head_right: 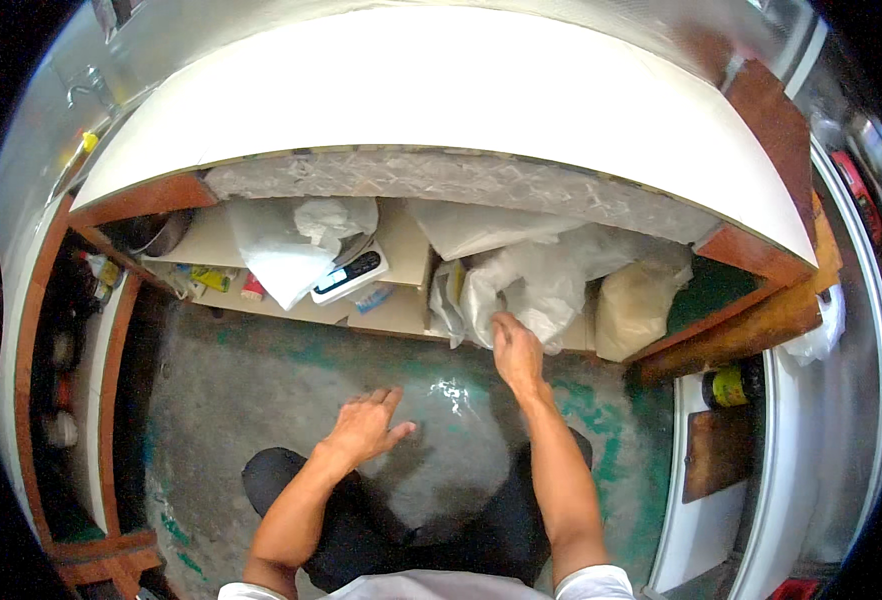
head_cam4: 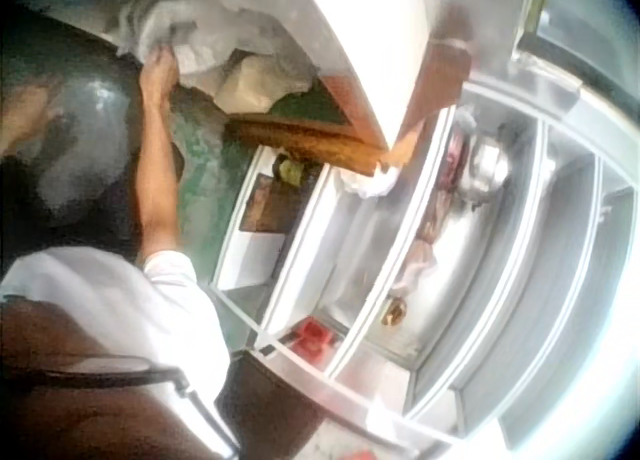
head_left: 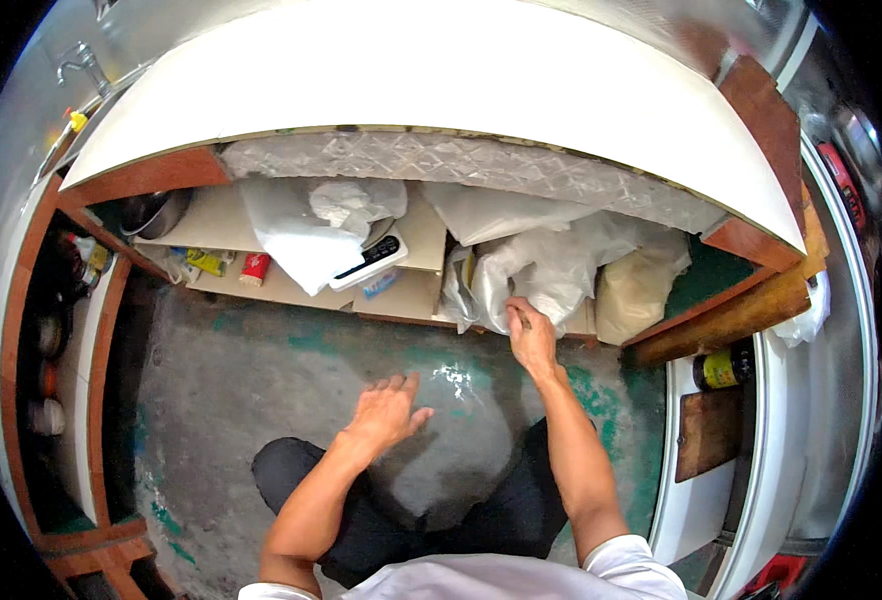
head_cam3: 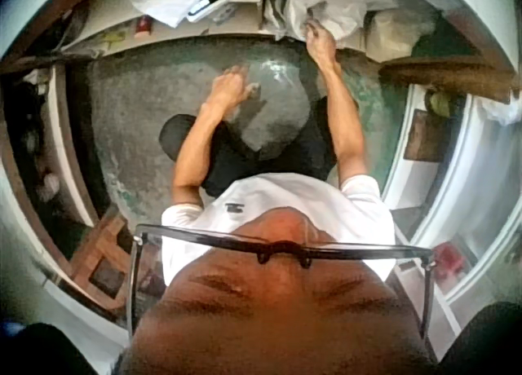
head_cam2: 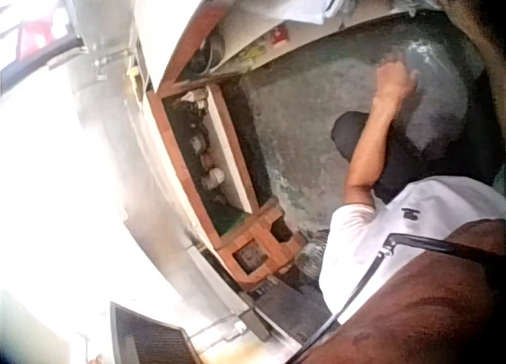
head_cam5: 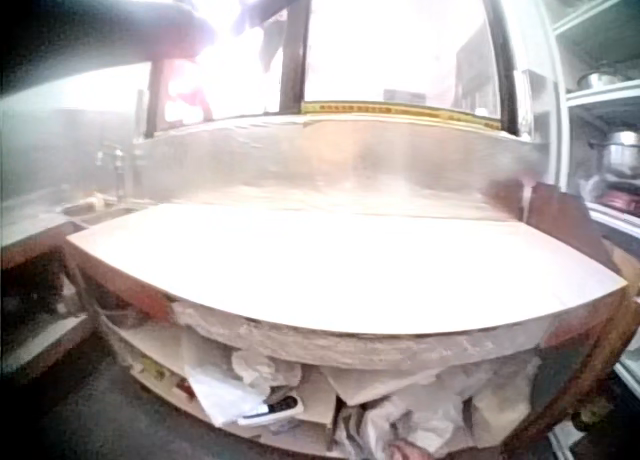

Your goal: The person sits on the floor in a kitchen and uses a spoon to scoop a white powder from a plastic bag onto a digital scale. They repeatedly add and remove powder to adjust the weight, checking the scale's display throughout the process.

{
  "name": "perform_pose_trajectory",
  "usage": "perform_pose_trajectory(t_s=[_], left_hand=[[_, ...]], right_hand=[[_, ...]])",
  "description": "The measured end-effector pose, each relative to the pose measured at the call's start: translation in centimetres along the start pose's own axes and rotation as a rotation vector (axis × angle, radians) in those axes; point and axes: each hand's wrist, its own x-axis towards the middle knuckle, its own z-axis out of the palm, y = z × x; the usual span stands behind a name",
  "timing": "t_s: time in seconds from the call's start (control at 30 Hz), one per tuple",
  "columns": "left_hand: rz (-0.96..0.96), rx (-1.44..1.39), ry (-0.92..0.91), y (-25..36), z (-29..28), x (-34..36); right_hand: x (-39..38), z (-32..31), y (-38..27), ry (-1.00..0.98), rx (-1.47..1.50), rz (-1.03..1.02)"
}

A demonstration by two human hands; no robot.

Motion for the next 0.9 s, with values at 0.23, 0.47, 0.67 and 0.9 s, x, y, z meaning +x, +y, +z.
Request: perform_pose_trajectory(t_s=[0.23,0.47,0.67,0.9], left_hand=[[0.006,0.000,-0.028,-0.6,0.2,0.2],[0.048,0.012,0.020,-0.7,0.4,0.8],[0.055,-0.028,-0.004,-0.3,-0.4,1.0],[0.061,-0.066,-0.005,-0.4,0.0,1.3]], right_hand=[[-0.4,-0.3,0.2,-0.049,-0.229,-0.070],[-2.7,-3.2,-2.2,0.149,-0.141,-0.130],[-7.4,-5.4,-2.5,0.333,0.309,0.053],[-10.8,-11.9,-12.6,0.335,0.746,0.150]])
